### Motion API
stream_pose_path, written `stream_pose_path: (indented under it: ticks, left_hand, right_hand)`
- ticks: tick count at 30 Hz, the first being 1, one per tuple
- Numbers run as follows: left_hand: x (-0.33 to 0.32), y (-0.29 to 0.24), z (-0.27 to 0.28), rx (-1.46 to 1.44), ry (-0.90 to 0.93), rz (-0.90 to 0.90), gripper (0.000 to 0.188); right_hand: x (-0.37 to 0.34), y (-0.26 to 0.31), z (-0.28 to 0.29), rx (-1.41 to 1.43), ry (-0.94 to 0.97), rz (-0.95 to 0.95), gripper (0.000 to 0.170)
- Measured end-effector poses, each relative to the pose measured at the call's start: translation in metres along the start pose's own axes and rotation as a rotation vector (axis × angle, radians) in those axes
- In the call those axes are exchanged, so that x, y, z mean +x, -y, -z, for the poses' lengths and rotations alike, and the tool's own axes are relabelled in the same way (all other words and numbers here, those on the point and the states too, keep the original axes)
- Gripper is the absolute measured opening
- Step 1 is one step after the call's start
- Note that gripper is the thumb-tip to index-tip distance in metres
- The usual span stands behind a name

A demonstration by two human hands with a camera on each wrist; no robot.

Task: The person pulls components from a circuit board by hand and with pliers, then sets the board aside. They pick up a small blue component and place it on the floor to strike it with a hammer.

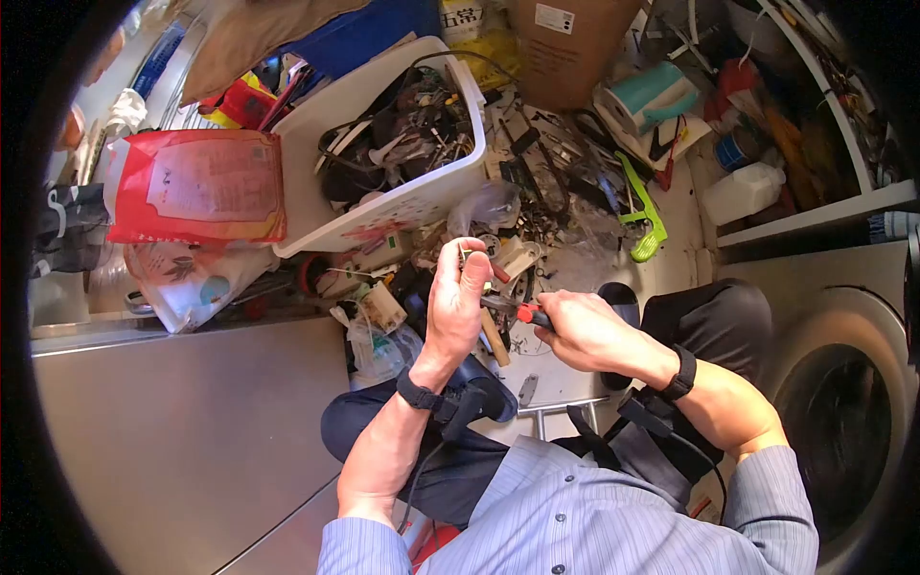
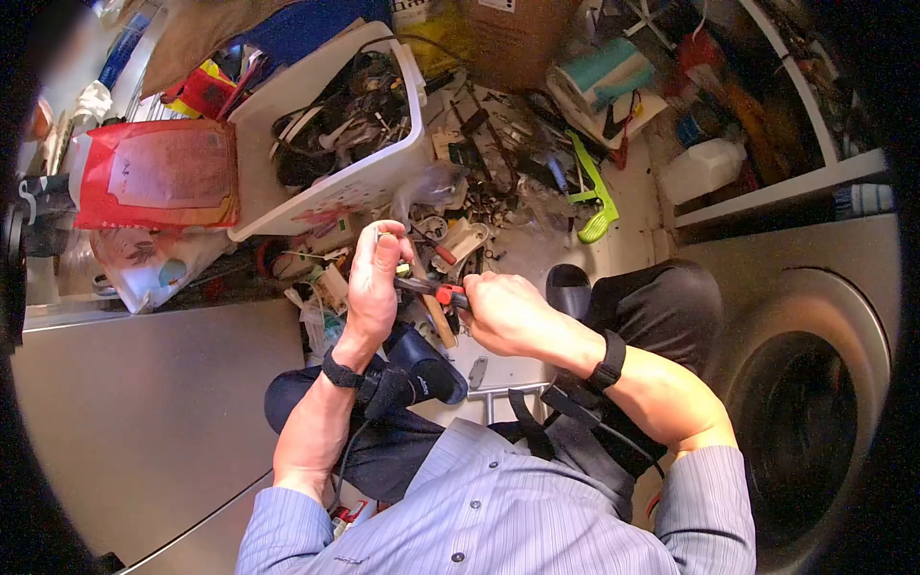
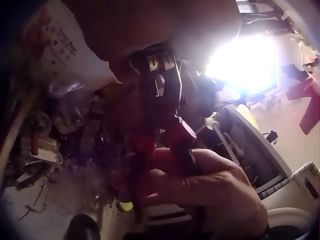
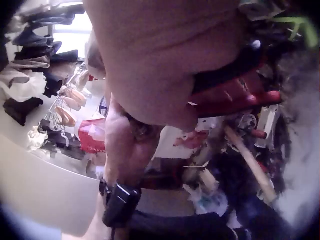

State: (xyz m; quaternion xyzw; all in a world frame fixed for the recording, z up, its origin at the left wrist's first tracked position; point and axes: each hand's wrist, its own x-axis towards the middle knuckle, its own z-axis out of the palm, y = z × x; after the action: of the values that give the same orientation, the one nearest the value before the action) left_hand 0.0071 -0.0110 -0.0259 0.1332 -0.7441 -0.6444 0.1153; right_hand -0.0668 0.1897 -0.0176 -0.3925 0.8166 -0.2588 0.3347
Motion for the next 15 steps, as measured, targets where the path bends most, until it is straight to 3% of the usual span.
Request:
stream_pose_path:
  ticks: [3, 7, 11, 13, 15]
  left_hand:
    - [0.004, -0.002, -0.001, -0.117, 0.011, 0.011, 0.055]
    - [0.004, -0.015, 0.001, -0.05, -0.047, 0.088, 0.053]
    - [0.008, -0.011, 0.001, -0.258, -0.139, 0.007, 0.052]
    - [0.007, -0.014, 0.004, -0.415, -0.13, 0.095, 0.055]
    - [0.009, -0.01, 0.006, -0.398, -0.138, 0.081, 0.056]
  right_hand:
    - [-0.003, 0.001, -0.004, -0.003, -0.064, 0.016, 0.024]
    - [-0.002, -0.003, -0.016, -0.019, -0.201, 0.048, 0.027]
    - [-0.001, 0.005, -0.012, 0.095, -0.103, 0.018, 0.031]
    - [0.0, 0.008, -0.009, 0.152, -0.042, -0.023, 0.032]
    - [0.002, 0.011, -0.009, 0.204, 0.044, -0.062, 0.033]
